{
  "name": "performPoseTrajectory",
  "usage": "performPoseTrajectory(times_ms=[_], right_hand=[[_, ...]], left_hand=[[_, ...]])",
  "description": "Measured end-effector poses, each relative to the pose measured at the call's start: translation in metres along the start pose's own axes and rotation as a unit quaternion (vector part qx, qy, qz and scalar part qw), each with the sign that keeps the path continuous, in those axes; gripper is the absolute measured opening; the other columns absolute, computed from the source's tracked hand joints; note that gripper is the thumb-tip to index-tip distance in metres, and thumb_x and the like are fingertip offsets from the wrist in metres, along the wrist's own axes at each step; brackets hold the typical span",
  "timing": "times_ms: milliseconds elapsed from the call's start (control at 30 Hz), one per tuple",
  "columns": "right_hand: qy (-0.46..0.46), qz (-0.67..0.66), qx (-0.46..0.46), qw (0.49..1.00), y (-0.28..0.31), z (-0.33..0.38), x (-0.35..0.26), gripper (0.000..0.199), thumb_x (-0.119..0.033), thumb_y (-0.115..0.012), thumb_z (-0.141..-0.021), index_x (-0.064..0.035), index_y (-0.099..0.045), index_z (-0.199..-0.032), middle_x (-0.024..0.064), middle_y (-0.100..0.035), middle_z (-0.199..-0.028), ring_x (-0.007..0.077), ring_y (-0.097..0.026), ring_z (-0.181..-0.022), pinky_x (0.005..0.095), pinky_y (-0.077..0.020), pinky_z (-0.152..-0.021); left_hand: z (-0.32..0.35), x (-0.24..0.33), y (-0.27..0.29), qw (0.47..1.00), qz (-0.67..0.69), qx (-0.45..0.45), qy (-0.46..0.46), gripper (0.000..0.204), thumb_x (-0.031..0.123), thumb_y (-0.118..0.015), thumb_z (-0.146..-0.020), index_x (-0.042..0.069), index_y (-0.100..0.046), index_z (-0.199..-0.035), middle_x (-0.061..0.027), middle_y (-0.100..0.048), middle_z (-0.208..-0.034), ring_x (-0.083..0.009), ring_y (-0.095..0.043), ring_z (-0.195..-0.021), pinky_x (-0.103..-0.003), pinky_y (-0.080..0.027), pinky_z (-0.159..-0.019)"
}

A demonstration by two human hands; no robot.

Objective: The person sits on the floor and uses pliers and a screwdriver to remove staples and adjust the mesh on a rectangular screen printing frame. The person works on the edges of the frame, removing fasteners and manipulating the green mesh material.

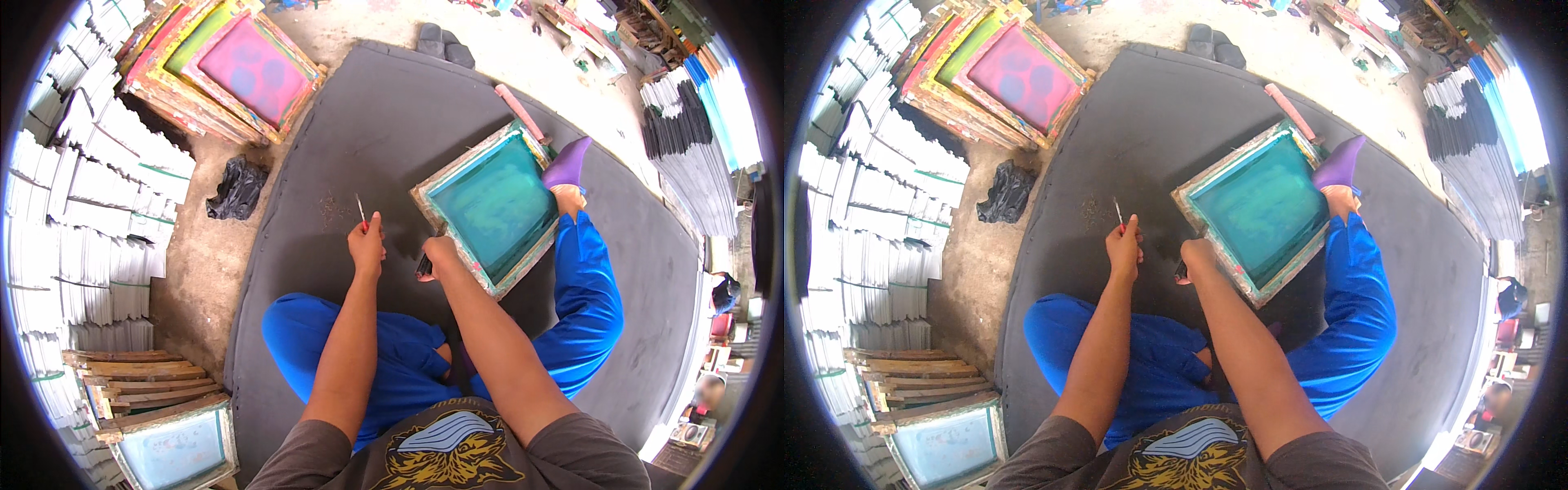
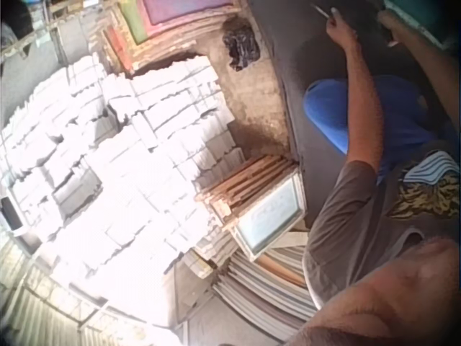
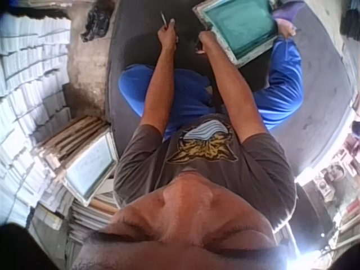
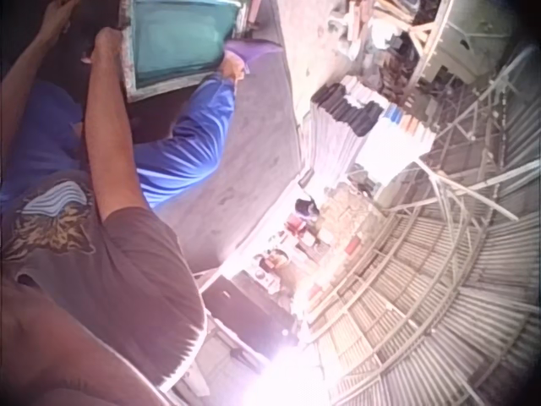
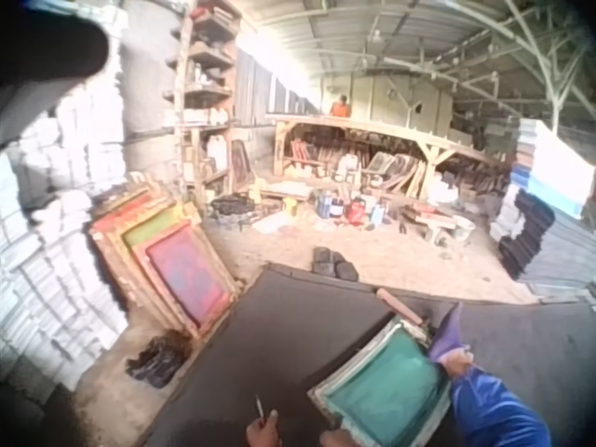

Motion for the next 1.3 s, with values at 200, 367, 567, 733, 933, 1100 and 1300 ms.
performPoseTrajectory(times_ms=[200,367,567,733,933,1100,1300], right_hand=[[-0.049,-0.075,0.004,0.996,-0.004,0.01,0.009,0.027,-0.003,-0.06,-0.088,0.0092,-0.054,-0.111,0.0216,-0.058,-0.082,0.0347,-0.061,-0.061,0.0568,-0.0564,-0.051],[-0.018,-0.085,-0.033,0.996,-0.002,-0.005,0.021,0.013,-0.001,-0.061,-0.086,0.0004,-0.056,-0.098,0.0154,-0.056,-0.071,0.0298,-0.059,-0.055,0.0528,-0.0545,-0.05],[0.049,-0.254,-0.212,0.942,0.005,0.006,0.032,0.015,0.0,-0.062,-0.084,-0.0056,-0.056,-0.096,0.0127,-0.06,-0.072,0.0279,-0.06,-0.051,0.0453,-0.0529,-0.046],[0.093,-0.105,-0.334,0.932,-0.015,0.033,0.035,0.017,-0.002,-0.065,-0.085,-0.0055,-0.057,-0.1,0.0127,-0.064,-0.075,0.0253,-0.066,-0.053,0.0386,-0.054,-0.043],[0.08,0.0,-0.373,0.924,-0.037,0.05,0.023,0.015,-0.011,-0.065,-0.095,-0.0044,-0.059,-0.107,0.012,-0.068,-0.081,0.0251,-0.071,-0.063,0.038,-0.0566,-0.049],[0.054,-0.002,-0.352,0.934,-0.031,0.045,0.024,0.03,-0.033,-0.059,-0.105,-0.0059,-0.057,-0.118,0.0136,-0.069,-0.09,0.0249,-0.073,-0.079,0.0421,-0.0604,-0.065],[0.024,-0.1,-0.151,0.983,0.001,0.014,0.022,0.036,-0.034,-0.057,-0.106,-0.0054,-0.05,-0.127,0.019,-0.067,-0.101,0.0298,-0.071,-0.079,0.0513,-0.0601,-0.067]], left_hand=[[0.002,-0.001,-0.001,1.0,-0.008,-0.006,-0.001,0.043,0.043,-0.07,-0.097,0.003,-0.063,-0.085,-0.0042,-0.058,-0.07,-0.0103,-0.045,-0.041,-0.027,-0.034,-0.037],[0.001,-0.002,-0.005,1.0,-0.006,-0.019,-0.006,0.042,0.042,-0.071,-0.097,0.002,-0.063,-0.086,-0.0043,-0.058,-0.071,-0.0103,-0.045,-0.04,-0.027,-0.034,-0.037],[0.004,-0.005,-0.006,0.999,-0.011,-0.039,0.012,0.041,0.04,-0.072,-0.097,0.001,-0.065,-0.088,-0.0053,-0.06,-0.074,-0.0102,-0.045,-0.041,-0.027,-0.033,-0.037],[0.013,-0.004,-0.018,0.988,-0.043,-0.148,0.028,0.036,0.036,-0.073,-0.097,0.001,-0.068,-0.094,-0.0034,-0.061,-0.074,-0.0095,-0.046,-0.042,-0.027,-0.034,-0.039],[0.009,-0.003,-0.008,0.992,-0.062,-0.109,0.008,0.028,0.027,-0.076,-0.096,0.002,-0.067,-0.09,-0.0007,-0.058,-0.067,-0.0081,-0.045,-0.044,-0.026,-0.034,-0.04],[-0.001,-0.007,0.001,0.996,-0.058,-0.062,-0.005,0.028,0.028,-0.076,-0.096,0.003,-0.064,-0.092,-0.001,-0.056,-0.066,-0.0097,-0.046,-0.044,-0.028,-0.036,-0.041],[-0.016,-0.004,0.029,0.997,0.002,0.078,-0.029,0.032,0.03,-0.079,-0.093,0.002,-0.063,-0.092,-0.0043,-0.058,-0.073,-0.0113,-0.047,-0.043,-0.029,-0.037,-0.038]])
Point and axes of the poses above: each hand's wrist, its own z-axis away from the middle knuckle, its own y-axis out of the back of the hand, x = y × z, the point moved 5 cm from there along -z, towards the middle knuckle
